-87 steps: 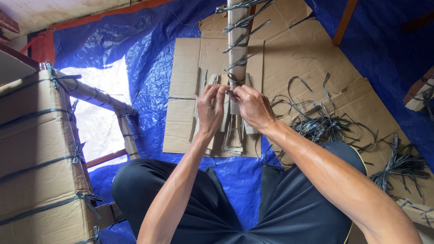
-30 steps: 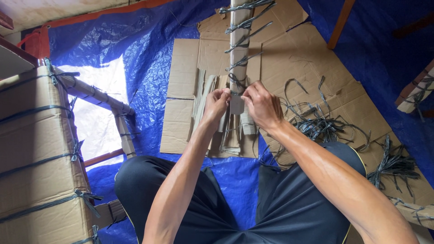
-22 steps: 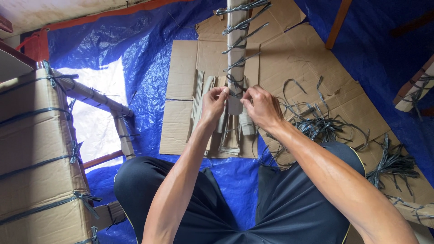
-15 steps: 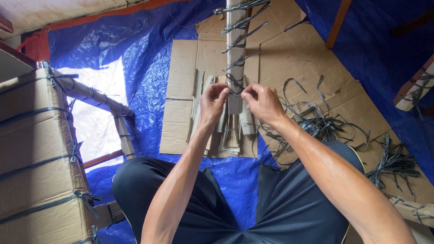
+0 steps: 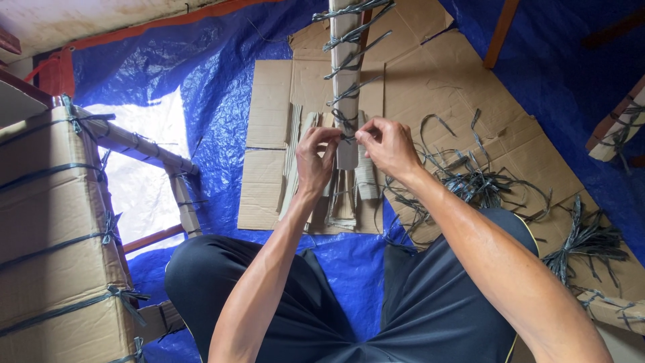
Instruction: Wrapping the legs and armrests of a wooden chair with protective cardboard and plastic ties for shipping or storage.
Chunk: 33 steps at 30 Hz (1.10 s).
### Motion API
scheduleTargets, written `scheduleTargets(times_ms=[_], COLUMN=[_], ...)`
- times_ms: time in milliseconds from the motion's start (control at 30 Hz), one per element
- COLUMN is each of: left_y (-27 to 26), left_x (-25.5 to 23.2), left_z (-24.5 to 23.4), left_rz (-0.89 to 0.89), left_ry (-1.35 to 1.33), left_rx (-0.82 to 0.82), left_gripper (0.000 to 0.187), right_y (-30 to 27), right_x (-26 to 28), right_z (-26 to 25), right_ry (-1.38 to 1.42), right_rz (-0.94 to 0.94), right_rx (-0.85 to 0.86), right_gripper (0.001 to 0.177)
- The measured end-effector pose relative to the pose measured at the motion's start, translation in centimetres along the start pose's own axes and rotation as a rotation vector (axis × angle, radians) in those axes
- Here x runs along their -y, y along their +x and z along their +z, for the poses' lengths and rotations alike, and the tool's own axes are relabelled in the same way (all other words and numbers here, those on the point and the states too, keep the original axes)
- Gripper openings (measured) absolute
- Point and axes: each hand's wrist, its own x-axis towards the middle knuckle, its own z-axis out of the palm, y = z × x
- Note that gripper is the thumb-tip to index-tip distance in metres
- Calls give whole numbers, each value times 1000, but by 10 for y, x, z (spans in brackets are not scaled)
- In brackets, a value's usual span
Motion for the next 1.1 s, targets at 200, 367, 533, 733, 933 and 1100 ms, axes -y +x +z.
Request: scheduleTargets(times_ms=[200,367,533,733,933,1100], left_y=[-1,-9,-23,-51,-72,-63], left_x=[-6,7,32,98,125,118], left_z=[2,3,4,9,24,27], left_rz=[-65,-77,-267,-508,-533,-530], left_ry=[-11,-15,-39,102,292,358], left_rx=[-4,-78,-110,-12,300,368], left_gripper=[17,13,14,24,30,33], right_y=[-1,19,33,10,-32,-46], right_x=[2,-15,-63,-221,-273,-330], right_z=[-7,-40,-86,-59,29,90], right_ry=[-118,-193,-243,-304,-197,-345], right_rz=[84,248,281,282,140,-85], right_rx=[49,125,218,298,255,278], right_gripper=[22,21,21,17,31,41])
